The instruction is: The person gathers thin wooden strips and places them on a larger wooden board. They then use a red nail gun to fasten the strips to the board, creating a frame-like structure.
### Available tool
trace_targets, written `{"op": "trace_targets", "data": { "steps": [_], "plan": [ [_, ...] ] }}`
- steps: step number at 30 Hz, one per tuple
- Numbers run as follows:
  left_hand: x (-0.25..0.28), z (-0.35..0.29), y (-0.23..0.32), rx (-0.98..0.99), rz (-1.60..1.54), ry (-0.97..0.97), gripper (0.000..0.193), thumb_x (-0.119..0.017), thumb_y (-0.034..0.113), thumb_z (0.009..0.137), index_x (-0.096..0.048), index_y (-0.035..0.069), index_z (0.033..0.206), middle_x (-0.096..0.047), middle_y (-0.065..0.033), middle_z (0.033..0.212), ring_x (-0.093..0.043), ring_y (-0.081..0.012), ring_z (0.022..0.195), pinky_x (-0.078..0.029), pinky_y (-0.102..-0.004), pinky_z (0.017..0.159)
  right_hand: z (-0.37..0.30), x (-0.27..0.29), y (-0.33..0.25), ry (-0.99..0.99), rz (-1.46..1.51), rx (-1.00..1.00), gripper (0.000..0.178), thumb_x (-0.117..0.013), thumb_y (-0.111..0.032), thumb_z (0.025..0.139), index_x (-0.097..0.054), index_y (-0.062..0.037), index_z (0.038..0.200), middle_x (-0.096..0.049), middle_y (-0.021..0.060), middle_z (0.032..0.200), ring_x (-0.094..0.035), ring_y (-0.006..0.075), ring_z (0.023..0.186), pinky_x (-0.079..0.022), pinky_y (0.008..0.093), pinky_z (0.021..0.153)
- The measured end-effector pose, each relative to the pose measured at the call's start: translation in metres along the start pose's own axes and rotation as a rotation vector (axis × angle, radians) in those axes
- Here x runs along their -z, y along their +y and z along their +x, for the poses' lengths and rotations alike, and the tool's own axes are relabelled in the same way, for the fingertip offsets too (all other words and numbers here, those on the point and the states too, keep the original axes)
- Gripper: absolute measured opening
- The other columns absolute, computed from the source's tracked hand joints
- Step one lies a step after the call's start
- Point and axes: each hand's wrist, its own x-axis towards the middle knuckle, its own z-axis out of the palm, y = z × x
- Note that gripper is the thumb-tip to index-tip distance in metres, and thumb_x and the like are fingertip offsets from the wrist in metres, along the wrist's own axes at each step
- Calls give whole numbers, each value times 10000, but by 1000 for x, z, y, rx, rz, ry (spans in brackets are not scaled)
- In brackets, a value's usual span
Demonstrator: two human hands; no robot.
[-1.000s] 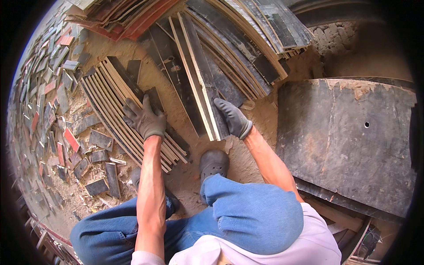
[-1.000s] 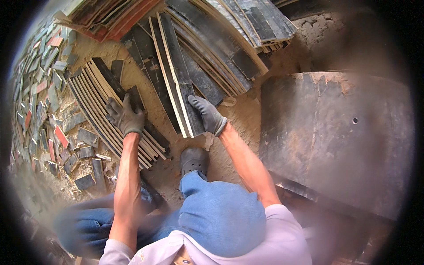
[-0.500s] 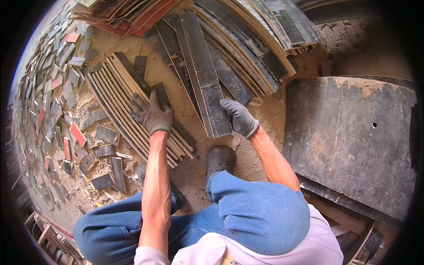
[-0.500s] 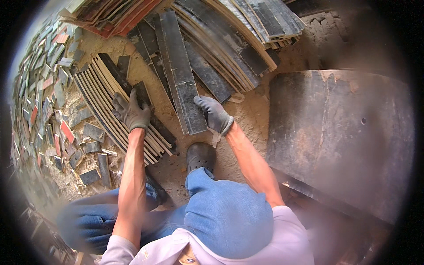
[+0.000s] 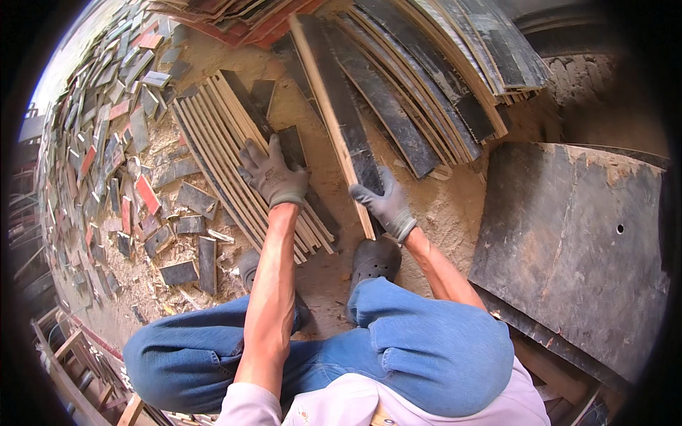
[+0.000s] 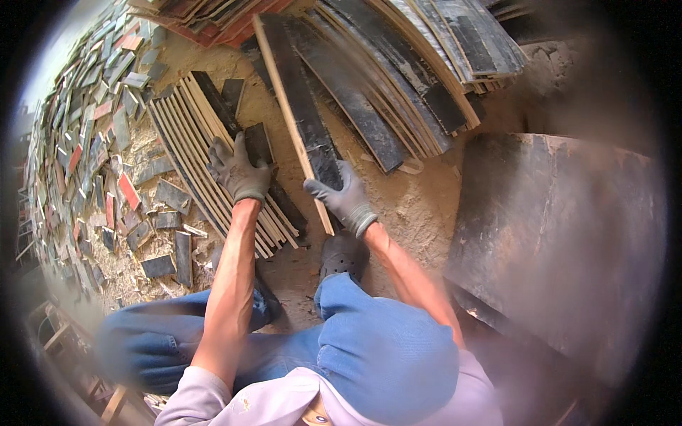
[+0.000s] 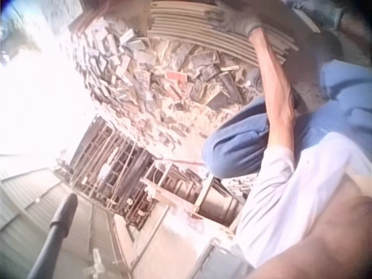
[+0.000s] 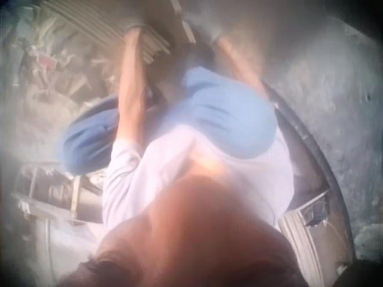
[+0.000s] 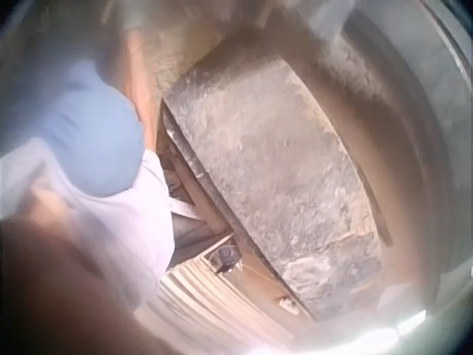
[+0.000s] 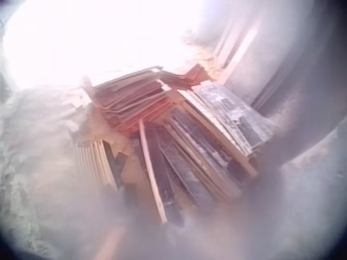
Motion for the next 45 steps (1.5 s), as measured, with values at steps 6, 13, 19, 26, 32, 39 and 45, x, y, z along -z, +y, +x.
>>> {"op": "trace_targets", "data": {
  "steps": [6, 13, 19, 26, 32, 39, 45],
  "plan": [
    [8, 1, -3, -59, -10, 26, 668, -791, 319, 798, -641, 249, 1445, -321, -209, 1691, -263, -447, 1570, -179, -575, 1298, 19, -33, 13, -314, 177, -122, 622, -845, -446, 912, -662, 30, 1268, -729, 64, 1111, -649, 114, 1014, -529, 291, 913],
    [-4, 8, -24, -117, -125, 135, 378, -568, 339, 974, -805, 196, 1232, -454, -175, 1639, -383, -438, 1499, -226, -557, 1262, 32, -61, 49, -575, 367, -303, 692, -603, -540, 1060, -564, 0, 1491, -664, 84, 1372, -630, 146, 1182, -504, 307, 1053],
    [4, 12, -19, -22, -250, 94, 428, -561, 438, 998, -813, 167, 1215, -478, -203, 1618, -372, -452, 1496, -226, -548, 1256, 30, -66, 68, -560, 471, -393, 761, -518, -620, 1075, -595, 32, 1461, -666, 120, 1398, -600, 179, 1253, -445, 314, 1114],
    [26, 15, 4, 34, -72, -11, 691, -699, 723, 856, -819, 130, 1191, -496, -199, 1588, -391, -409, 1484, -345, -557, 1197, 34, -61, 70, -467, 87, -227, 890, -537, -687, 1031, -525, 68, 1503, -598, 231, 1492, -536, 290, 1402, -382, 364, 1191],
    [25, 21, -1, 52, -59, 13, 576, -769, 691, 805, -854, 191, 1079, -548, -160, 1529, -454, -401, 1435, -344, -558, 1182, 21, -65, 52, -391, -232, -10, 891, -756, -587, 915, -537, 79, 1466, -607, 295, 1464, -540, 347, 1430, -423, 424, 1165],
    [7, 16, -15, -44, -67, 118, 487, -731, 651, 888, -834, 243, 1134, -517, -149, 1543, -410, -420, 1457, -313, -568, 1185, 40, -31, 42, -572, -350, -281, 703, -646, -637, 998, -695, 36, 1197, -700, 118, 878, -621, 183, 806, -521, 374, 770],
    [14, 10, -1, -31, -98, 26, 666, -705, 718, 860, -780, 168, 1229, -427, -215, 1571, -335, -446, 1489, -254, -592, 1200, 32, -30, 48, -496, -208, -181, 676, -678, -614, 996, -700, 31, 1196, -710, 81, 921, -607, 148, 852, -520, 353, 794]
  ]
}}
